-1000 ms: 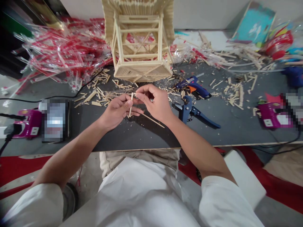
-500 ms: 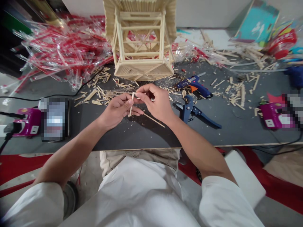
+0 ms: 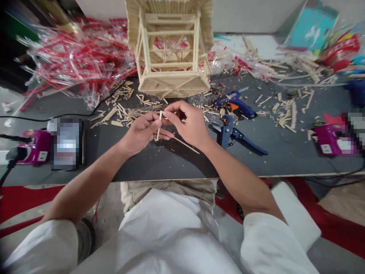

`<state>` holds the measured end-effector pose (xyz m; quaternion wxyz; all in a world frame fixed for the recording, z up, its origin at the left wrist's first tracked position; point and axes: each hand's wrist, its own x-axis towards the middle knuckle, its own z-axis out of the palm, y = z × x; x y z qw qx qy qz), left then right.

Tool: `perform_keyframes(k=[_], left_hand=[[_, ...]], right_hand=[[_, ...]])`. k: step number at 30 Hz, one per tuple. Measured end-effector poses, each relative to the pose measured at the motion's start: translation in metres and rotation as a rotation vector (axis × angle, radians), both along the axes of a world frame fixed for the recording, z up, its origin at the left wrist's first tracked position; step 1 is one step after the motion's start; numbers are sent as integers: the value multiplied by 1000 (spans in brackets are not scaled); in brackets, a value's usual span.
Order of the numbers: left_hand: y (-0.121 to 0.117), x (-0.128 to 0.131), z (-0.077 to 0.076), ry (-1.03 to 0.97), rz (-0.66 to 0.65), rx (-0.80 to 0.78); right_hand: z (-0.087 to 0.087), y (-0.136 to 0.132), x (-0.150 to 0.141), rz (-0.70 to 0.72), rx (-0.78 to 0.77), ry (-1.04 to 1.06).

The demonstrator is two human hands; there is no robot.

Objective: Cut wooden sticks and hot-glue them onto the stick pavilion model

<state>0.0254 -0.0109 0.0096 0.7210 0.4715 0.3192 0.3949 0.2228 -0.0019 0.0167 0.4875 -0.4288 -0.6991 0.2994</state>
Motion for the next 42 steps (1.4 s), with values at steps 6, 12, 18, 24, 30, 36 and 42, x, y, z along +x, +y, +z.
perform_keyframes(k=[6,12,18,24,30,36,42], left_hand=[[0,0,1,-16,-8,9],[-1,0,0,-7,-5,4],[-1,1,1,-4,-5,-9],[2,1,1,-45,39,18],[5,-3,2,-51,133,49],[13,-7,-6,54,249,128],[18,-10,-10,129,308,202]], right_hand=[[0,0,0,4,18,27],[0,1,-1,-10,13,-3],[-1,1,0,-14,23,-11],[6,4,7,-15,41,16],[34,13,48,-218,191,-233],[44,31,134,-593,-14,-524],[13,46,185,-526,-577,-937]])
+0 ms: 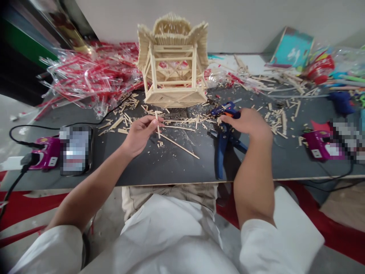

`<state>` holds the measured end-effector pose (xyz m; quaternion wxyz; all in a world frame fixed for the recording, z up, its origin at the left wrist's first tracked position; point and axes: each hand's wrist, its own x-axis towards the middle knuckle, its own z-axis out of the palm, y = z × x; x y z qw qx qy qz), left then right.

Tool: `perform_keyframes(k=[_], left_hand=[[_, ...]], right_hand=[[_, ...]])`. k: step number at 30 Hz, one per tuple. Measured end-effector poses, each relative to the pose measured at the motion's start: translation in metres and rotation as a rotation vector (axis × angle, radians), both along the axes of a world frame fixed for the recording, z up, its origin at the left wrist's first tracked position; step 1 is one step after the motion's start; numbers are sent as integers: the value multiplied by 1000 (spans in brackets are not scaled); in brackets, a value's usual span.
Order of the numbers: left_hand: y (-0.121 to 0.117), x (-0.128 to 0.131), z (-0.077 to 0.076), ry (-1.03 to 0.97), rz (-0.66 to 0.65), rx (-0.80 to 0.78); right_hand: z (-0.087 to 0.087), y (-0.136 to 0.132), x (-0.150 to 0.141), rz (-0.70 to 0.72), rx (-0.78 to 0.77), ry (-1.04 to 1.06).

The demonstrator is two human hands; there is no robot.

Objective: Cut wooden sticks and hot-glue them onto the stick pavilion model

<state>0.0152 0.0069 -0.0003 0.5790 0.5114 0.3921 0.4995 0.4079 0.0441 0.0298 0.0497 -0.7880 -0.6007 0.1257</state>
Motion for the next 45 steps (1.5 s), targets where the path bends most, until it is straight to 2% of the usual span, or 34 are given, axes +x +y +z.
perform_keyframes(k=[3,7,13,15,19,22,26,29,36,45], left_hand=[[2,-1,-2,8,36,17],[5,-3,-1,1,81,2],[4,-1,0,-64,76,-61],[3,1,-1,-68,62,-71],[5,2,-7,-58,52,-97],[8,2,-12,-106,39,-155],[12,3,-17,-164,22,-206],[13,3,-17,-169,40,-217],[12,3,-14,-173,23,-197],[13,1,-17,-159,4,-206]], right_hand=[[-10,5,6,9,-89,4],[-7,3,-1,-11,-53,-13],[14,-21,-27,-132,239,-20],[12,-30,-33,-134,308,5],[-5,-41,-51,-135,455,25],[-15,-47,-73,-52,505,93],[-18,-51,-101,173,526,228],[-21,-51,-111,302,535,241],[-36,-50,-118,371,520,211],[-35,-47,-116,392,521,159]])
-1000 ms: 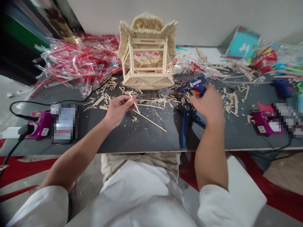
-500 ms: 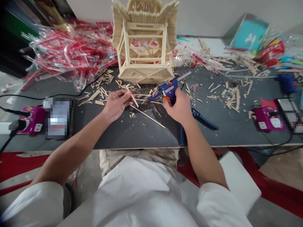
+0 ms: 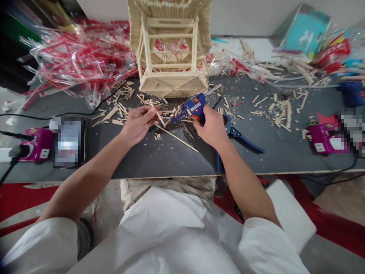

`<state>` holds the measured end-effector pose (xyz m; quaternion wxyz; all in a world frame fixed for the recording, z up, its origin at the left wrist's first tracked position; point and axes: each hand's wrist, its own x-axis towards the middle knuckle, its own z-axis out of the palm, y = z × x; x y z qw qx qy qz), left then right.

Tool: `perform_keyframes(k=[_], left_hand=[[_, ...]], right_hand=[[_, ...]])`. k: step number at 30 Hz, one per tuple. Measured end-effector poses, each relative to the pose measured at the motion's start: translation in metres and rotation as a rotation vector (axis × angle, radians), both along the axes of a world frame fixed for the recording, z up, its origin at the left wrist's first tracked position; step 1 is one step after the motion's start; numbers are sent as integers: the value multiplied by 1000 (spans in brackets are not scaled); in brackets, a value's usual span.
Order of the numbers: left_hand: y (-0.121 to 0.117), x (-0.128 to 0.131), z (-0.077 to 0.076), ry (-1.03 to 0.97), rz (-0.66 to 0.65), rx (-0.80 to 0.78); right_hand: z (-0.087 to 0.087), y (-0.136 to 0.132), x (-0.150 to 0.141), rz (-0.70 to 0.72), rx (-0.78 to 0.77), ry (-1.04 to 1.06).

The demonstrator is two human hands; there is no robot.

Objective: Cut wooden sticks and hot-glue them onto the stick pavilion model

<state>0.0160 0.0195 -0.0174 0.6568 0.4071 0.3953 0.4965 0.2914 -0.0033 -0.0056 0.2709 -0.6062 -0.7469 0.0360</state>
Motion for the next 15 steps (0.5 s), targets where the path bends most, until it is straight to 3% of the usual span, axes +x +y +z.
perform_keyframes(k=[15], left_hand=[[-1,1,3,50,-10,-21]], right_hand=[[-4,1,4,15,-32,-41]])
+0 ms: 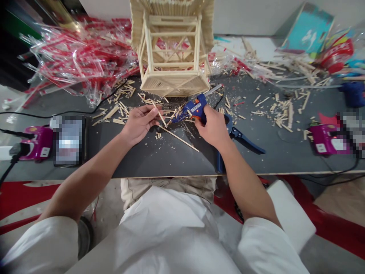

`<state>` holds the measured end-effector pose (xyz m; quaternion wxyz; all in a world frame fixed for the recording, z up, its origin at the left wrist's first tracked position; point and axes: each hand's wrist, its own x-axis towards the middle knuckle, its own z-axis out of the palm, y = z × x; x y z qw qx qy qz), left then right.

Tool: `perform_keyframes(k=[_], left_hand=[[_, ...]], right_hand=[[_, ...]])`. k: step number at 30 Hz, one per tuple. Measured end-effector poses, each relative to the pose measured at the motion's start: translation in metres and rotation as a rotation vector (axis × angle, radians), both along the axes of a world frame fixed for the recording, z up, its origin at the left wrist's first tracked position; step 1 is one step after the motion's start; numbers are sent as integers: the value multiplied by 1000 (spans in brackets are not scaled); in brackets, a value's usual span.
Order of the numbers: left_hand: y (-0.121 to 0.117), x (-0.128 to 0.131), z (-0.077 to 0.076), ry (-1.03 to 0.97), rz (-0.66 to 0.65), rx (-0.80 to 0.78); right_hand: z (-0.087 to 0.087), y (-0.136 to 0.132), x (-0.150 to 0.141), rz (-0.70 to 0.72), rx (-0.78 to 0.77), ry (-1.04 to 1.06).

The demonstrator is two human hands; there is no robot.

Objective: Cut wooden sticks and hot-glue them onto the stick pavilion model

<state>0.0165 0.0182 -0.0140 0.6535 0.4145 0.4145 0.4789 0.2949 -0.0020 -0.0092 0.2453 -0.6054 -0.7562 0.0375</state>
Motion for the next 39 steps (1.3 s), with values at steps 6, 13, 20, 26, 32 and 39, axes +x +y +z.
perform_keyframes(k=[6,13,20,26,32,39], left_hand=[[-1,1,1,-5,1,0],[0,1,2,8,5,2],[0,-1,0,-42,5,10],[2,-4,-2,-67,23,11],[3,-5,-2,-63,29,11],[4,-5,2,-45,61,-1]], right_hand=[[1,-1,2,-1,-21,29],[0,-1,3,2,-22,20],[7,0,21,-118,17,-2],[-2,9,61,-378,79,122],[8,5,63,-413,171,58],[49,-23,-30,348,-272,149]])
